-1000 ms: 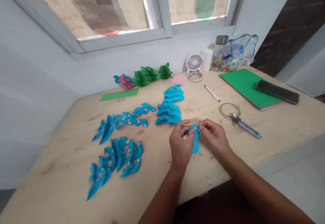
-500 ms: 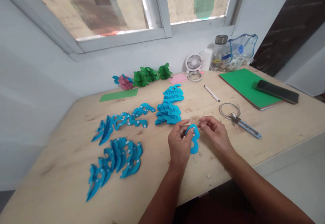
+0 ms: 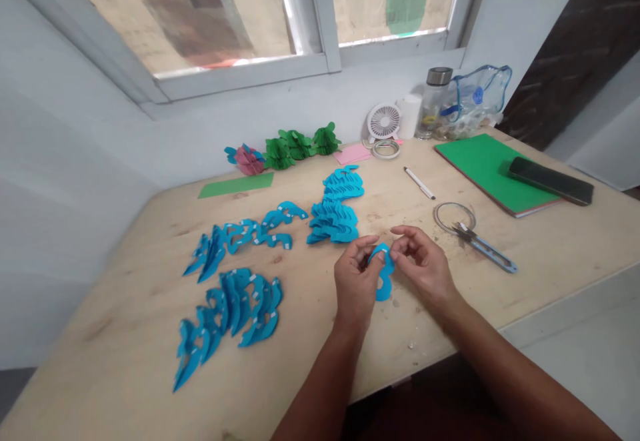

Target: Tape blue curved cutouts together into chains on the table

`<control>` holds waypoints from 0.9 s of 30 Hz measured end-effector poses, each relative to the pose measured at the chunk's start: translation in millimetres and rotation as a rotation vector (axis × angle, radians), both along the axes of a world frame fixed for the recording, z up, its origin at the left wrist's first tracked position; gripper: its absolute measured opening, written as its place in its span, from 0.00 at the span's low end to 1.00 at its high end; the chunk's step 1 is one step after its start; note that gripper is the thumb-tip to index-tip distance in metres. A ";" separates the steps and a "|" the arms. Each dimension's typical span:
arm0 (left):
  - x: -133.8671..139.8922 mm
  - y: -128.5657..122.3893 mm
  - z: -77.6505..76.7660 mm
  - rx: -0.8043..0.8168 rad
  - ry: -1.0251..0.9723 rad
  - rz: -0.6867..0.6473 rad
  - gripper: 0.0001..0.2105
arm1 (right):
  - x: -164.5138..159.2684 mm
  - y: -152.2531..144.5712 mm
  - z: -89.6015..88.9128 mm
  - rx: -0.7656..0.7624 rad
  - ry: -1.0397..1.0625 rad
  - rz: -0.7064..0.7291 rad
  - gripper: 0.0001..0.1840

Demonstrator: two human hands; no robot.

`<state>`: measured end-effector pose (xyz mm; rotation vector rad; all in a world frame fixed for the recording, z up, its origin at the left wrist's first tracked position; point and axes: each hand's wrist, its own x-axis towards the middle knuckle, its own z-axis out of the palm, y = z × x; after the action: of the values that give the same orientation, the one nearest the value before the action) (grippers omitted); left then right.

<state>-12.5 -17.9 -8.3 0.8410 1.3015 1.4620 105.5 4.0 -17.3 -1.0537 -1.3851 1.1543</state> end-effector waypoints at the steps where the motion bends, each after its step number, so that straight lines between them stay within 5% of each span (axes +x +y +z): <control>1: 0.2 -0.2 0.6 -0.006 -0.008 0.001 0.14 | -0.1 0.0 0.4 -0.003 0.001 0.000 0.16; 11: -0.2 -2.8 9.6 -0.056 -0.084 0.003 0.17 | -0.5 -0.7 2.0 -0.003 -0.009 0.013 0.15; 20: -2.7 1.1 7.8 -0.035 -0.104 0.042 0.16 | 2.3 -1.5 7.4 0.254 -0.232 0.016 0.04; 27: -2.9 0.0 10.3 -0.022 -0.161 0.044 0.17 | 1.7 -2.3 9.8 0.282 -0.280 -0.004 0.05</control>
<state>-15.4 -17.9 2.0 0.6696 1.2192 1.5149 107.2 1.8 -7.6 -1.0385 -1.7068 0.7980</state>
